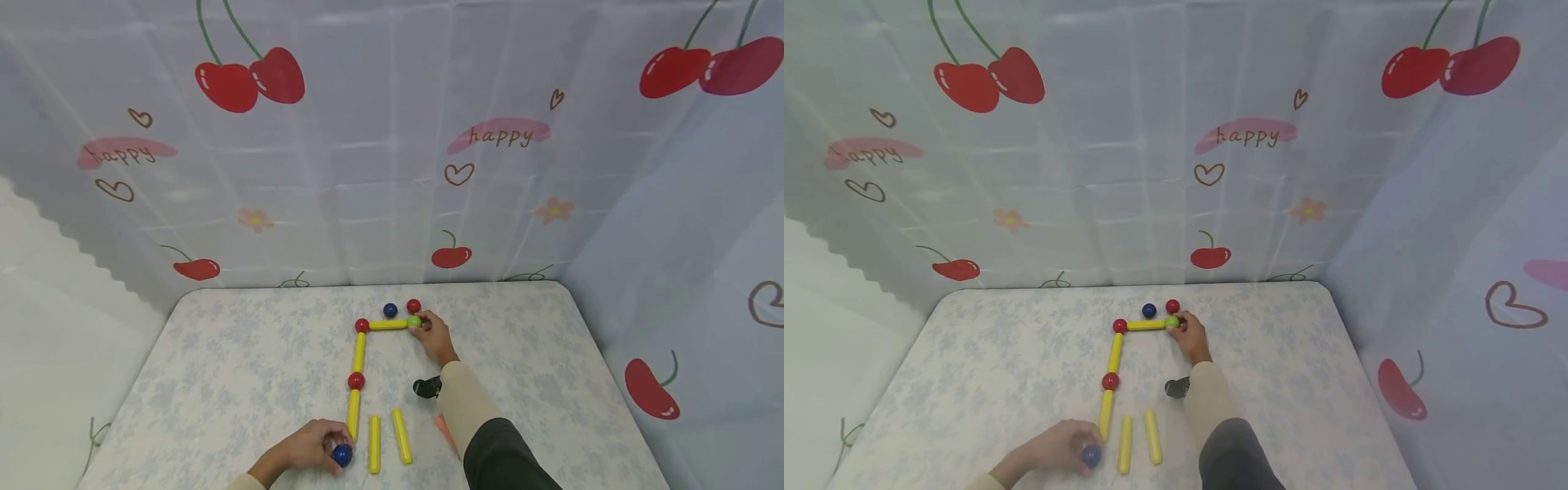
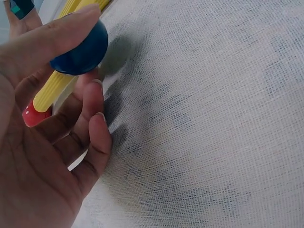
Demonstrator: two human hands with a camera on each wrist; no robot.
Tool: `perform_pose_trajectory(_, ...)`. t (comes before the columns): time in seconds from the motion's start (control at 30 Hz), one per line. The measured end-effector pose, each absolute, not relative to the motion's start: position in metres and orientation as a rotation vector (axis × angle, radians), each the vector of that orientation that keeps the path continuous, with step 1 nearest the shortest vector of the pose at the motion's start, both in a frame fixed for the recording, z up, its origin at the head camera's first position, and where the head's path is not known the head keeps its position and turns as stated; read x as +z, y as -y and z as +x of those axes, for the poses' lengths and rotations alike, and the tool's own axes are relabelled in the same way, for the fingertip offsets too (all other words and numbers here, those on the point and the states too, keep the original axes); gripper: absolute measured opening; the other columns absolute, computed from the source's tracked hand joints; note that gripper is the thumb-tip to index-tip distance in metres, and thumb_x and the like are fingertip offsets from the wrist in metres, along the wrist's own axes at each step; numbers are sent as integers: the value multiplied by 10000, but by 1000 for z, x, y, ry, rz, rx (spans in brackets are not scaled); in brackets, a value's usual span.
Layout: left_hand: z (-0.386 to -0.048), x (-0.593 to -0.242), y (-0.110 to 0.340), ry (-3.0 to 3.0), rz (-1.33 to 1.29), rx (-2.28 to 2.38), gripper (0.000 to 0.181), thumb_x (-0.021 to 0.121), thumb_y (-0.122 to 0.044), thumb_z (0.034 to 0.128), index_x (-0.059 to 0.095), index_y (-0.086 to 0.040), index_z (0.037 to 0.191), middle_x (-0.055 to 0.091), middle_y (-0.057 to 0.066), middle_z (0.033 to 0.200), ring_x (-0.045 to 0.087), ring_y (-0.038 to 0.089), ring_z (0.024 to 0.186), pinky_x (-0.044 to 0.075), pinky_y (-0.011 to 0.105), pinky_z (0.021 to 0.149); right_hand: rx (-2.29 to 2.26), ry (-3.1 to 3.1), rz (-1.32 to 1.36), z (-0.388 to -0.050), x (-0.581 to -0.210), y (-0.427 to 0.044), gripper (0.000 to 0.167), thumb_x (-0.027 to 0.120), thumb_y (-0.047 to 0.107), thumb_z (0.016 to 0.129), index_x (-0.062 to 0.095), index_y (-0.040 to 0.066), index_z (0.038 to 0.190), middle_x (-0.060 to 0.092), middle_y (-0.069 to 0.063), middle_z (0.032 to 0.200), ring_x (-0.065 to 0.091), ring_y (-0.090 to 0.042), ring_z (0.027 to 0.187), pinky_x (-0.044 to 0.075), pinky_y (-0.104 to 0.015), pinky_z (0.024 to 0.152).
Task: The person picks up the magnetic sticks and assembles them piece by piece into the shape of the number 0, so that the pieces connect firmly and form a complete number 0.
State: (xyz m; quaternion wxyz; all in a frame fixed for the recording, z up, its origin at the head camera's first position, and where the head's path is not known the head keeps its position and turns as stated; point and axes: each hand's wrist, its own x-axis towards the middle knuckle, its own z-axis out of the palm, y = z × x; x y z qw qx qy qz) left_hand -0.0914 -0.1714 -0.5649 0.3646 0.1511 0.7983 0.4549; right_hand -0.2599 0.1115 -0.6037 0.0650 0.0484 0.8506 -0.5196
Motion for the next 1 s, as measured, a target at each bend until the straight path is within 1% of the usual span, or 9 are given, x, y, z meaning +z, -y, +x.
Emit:
perform_pose_trajectory(0.3, -92, -570, 169, -2036, 369, 1245, 354, 812, -25, 728, 662, -135, 1029, 580, -26, 916, 526, 107, 680, 426, 198, 605, -1553, -2592, 145, -258, -602, -108, 337, 686, 126, 900, 605, 75, 1223, 598, -87, 1131, 511, -216, 921, 440, -362, 815)
perform_pose_trajectory(0.57, -84, -572, 162, -2135, 406, 1277, 399, 824, 13, 680, 654, -141, 1007, 568, -26, 971, 516, 99, 709, 432, 209, 618, -1559, -2603, 119, -260, -605, -111, 337, 687, 126, 899, 609, 70, 1221, 602, -87, 1118, 512, -210, 901, 441, -357, 796)
perform_pose_trajectory(0.67, -79, -573, 160, -2220, 431, 1219, 408, 837, -8, 670, 647, -177, 990, 529, -38, 983, 490, 73, 734, 424, 210, 635, -1565, -2598, 125, -261, -605, -112, 338, 689, 129, 898, 611, 73, 1221, 604, -87, 1122, 514, -211, 902, 441, -356, 799)
perform_pose_trajectory(0.83, -75, -576, 158, -2291, 415, 1146, 397, 838, -37, 681, 636, -221, 969, 493, -59, 978, 462, 54, 751, 411, 209, 640, -1567, -2593, 128, -261, -603, -112, 338, 687, 128, 899, 611, 72, 1223, 606, -93, 1135, 516, -210, 907, 440, -353, 805)
perform_pose_trajectory(1.0, -78, -582, 159, -2247, 390, 1155, 370, 834, -52, 695, 644, -211, 970, 546, -90, 911, 487, 55, 736, 420, 221, 614, -1560, -2592, 135, -260, -602, -111, 336, 687, 130, 899, 610, 68, 1220, 605, -93, 1132, 515, -209, 904, 440, -350, 802)
